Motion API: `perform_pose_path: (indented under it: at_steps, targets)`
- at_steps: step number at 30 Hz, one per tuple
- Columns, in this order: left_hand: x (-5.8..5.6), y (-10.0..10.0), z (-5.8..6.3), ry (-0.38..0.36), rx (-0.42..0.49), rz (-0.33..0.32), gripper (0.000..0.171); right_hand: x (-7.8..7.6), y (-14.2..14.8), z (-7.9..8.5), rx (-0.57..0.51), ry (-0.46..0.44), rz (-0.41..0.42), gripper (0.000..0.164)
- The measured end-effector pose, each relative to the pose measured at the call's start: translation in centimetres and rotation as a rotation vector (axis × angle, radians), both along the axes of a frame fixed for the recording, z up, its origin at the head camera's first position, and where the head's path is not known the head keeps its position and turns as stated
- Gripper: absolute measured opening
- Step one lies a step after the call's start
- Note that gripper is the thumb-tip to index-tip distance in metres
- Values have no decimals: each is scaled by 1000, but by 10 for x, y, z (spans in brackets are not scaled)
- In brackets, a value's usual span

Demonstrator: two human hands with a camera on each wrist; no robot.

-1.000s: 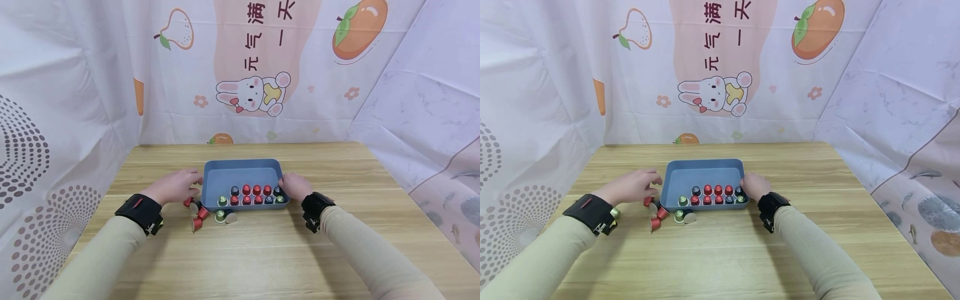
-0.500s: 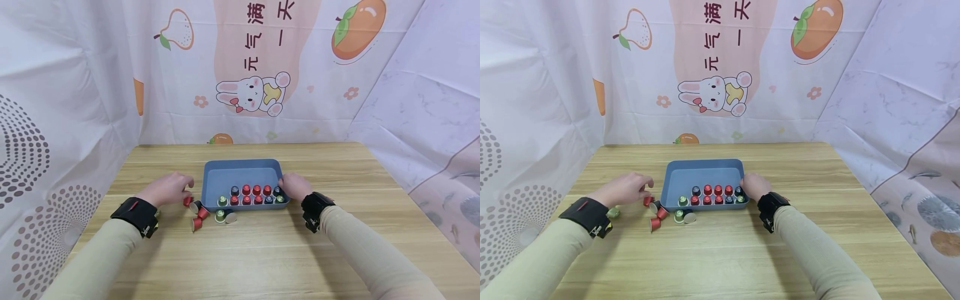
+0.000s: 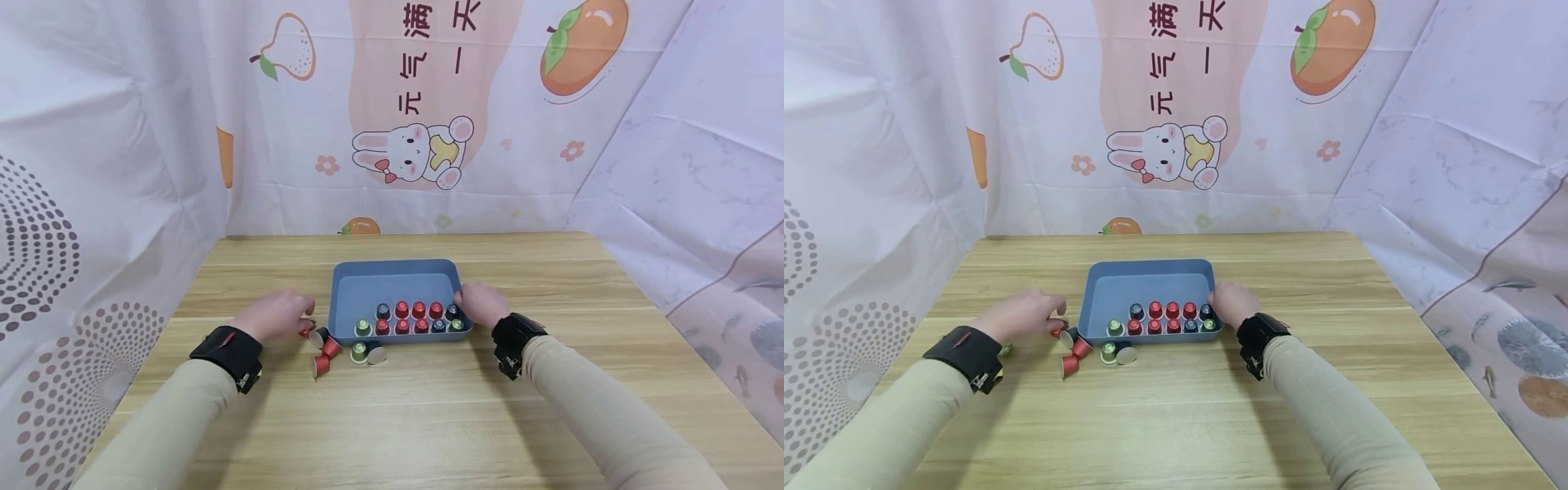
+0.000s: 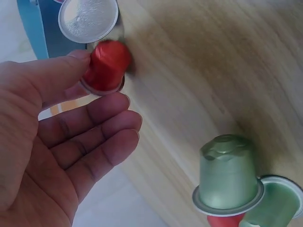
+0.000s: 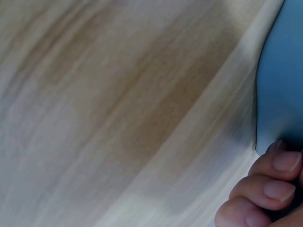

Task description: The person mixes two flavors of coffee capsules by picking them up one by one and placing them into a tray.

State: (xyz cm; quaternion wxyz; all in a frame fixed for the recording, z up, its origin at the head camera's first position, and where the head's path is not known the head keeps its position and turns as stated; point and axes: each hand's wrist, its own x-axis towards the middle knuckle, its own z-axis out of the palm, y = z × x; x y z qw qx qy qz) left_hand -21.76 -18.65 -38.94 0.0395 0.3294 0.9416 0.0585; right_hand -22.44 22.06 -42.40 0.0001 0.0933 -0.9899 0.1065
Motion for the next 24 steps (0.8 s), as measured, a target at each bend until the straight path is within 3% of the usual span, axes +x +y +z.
perform_pose_path:
  at_steps: [8,15,24]
  targets:
    - [1,0,-8,46,27,-45,21,0,0,0,-2,-1,-8,36]
    - [1,1,-8,25,18,-40,16,-1,1,-2,5,7,1,38]
    - [1,0,-12,48,35,-62,12,-1,1,-2,5,7,-4,39]
